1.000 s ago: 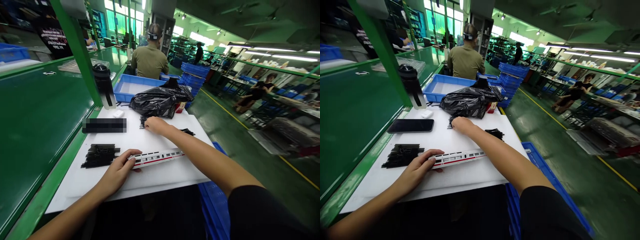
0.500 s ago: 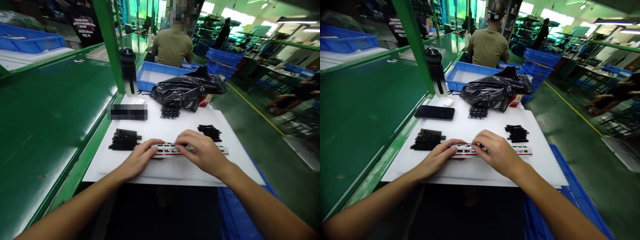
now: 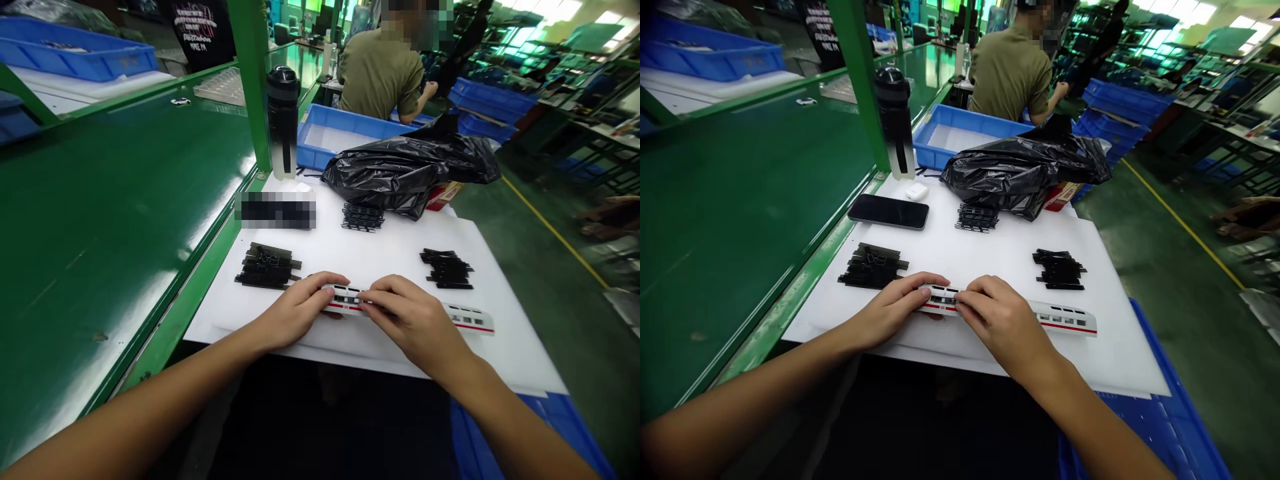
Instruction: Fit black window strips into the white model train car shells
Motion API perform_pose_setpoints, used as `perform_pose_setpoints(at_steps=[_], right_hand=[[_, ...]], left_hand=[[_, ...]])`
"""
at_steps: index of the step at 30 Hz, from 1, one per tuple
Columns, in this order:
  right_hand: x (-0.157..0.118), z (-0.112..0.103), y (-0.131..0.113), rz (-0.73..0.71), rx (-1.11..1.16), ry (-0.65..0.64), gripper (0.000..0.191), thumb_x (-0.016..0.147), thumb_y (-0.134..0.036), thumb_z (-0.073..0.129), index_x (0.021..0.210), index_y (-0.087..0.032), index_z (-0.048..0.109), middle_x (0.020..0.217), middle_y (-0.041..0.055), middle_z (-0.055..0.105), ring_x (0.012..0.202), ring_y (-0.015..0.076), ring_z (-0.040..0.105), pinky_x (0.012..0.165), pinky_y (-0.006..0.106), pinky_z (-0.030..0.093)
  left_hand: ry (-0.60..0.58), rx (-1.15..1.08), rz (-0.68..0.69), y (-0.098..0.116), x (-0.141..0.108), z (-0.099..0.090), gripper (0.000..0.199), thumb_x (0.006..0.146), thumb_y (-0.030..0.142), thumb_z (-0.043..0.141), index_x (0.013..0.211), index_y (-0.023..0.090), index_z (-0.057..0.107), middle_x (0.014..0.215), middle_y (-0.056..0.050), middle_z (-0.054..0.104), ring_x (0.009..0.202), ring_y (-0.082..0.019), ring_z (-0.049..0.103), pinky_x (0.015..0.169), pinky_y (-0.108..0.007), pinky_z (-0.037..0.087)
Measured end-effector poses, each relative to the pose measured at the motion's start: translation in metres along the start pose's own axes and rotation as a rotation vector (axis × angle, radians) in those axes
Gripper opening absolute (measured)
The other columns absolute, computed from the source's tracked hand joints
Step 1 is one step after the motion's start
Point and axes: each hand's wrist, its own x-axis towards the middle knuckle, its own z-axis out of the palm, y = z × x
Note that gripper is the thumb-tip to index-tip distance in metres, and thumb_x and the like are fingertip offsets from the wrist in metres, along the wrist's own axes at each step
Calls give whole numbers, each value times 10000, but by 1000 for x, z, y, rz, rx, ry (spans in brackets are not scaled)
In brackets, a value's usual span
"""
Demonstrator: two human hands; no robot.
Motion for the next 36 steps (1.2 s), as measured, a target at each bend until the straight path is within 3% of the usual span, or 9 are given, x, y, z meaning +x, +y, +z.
perform_pose_setpoints(at_steps=[6,16,24,27,30,36], right_hand=[[-3,-2,-4,74,57,20,143,935,-128,625,1031,-193,707,958,25,632,826,116,606,723,244,519],[1,10,-9,80,-10,52,138,921,-127,639,987,-194,741,880,48,622,844,180,553,704,317,503],[-3,11,-9,85,-76,81,144,906,-190,677,1039,-208,726,957,66,628,936,233,554,807,405,488],[-3,3,-5,220,5,-17,273,894,-291,709,1160,-236,683,1075,52,650,1034,238,583,881,402,501],[-1,-3,-1,323,84,-133,186,933,-318,655,1109,-267,690,1090,21,671,996,203,625,848,356,524],[-6,1,1,158,16,-44,154,948,-281,629,1081,-212,665,1049,63,683,985,230,624,846,388,522]], left_hand=[[10,4,12,0,1,0,296,998,298,466,1216,197,640,1174,-37,673,1089,-189,631,933,-268,529],[33,60,46,3,-1,1,270,998,244,447,1171,195,648,1182,-28,670,1118,-183,616,929,-258,510],[135,228,44,3,-3,10,218,910,277,608,1116,225,656,1082,4,700,805,-140,632,689,-241,487],[141,213,86,3,-5,12,207,911,259,598,1105,216,656,1127,-12,692,963,-172,645,774,-245,497],[135,241,112,2,-6,12,212,909,240,590,1109,210,651,1145,-33,686,1065,-204,631,881,-279,485],[145,267,161,2,-8,16,210,877,213,618,1086,208,627,1121,-46,677,1094,-226,617,989,-334,455]])
